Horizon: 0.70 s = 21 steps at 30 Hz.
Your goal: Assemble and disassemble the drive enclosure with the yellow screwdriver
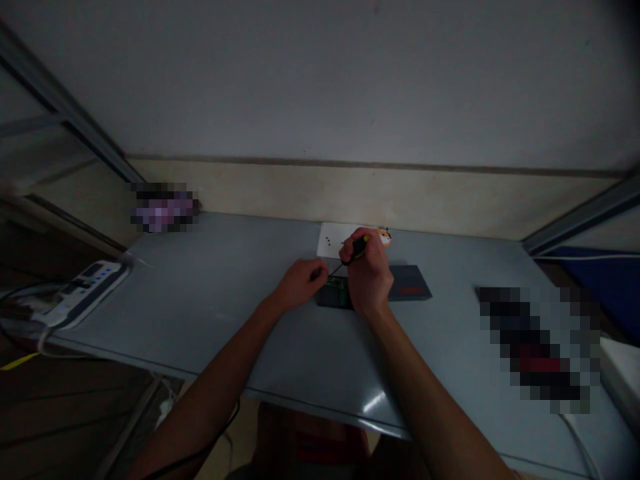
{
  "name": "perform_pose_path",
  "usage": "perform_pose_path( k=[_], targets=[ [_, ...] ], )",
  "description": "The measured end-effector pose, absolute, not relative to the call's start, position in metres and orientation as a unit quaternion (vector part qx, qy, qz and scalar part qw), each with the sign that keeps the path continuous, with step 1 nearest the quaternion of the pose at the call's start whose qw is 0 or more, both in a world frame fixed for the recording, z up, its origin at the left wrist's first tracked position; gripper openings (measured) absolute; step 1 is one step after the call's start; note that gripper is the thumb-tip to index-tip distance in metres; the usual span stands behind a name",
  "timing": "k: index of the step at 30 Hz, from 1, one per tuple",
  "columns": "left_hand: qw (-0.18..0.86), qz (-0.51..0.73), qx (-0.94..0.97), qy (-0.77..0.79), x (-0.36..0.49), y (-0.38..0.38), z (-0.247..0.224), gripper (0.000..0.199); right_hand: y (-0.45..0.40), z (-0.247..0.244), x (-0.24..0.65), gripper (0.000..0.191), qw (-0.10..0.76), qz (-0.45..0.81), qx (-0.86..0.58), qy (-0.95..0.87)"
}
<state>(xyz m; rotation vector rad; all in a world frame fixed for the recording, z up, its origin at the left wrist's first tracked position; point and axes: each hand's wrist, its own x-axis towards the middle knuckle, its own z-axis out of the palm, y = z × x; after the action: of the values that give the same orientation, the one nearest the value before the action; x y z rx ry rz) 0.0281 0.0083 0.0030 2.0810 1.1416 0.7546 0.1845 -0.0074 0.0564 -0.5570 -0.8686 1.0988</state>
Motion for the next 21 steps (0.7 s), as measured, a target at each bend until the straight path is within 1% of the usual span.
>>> perform_pose_path(
  k=[12, 21],
  targets=[
    [0.316, 0.292, 0.791, 0.435, 0.0266, 0.0093, 0.0003, 0.023, -0.0067, 0.0554, 0.1870, 0.023, 0.736, 0.503, -0.230, -0.391],
    [0.318, 0.293, 0.791, 0.433, 0.0269, 0.0092, 0.0005, 0.023, -0.0098, 0.0566, 0.1842, 0.026, 0.721, 0.509, -0.240, -0.404]
  ],
)
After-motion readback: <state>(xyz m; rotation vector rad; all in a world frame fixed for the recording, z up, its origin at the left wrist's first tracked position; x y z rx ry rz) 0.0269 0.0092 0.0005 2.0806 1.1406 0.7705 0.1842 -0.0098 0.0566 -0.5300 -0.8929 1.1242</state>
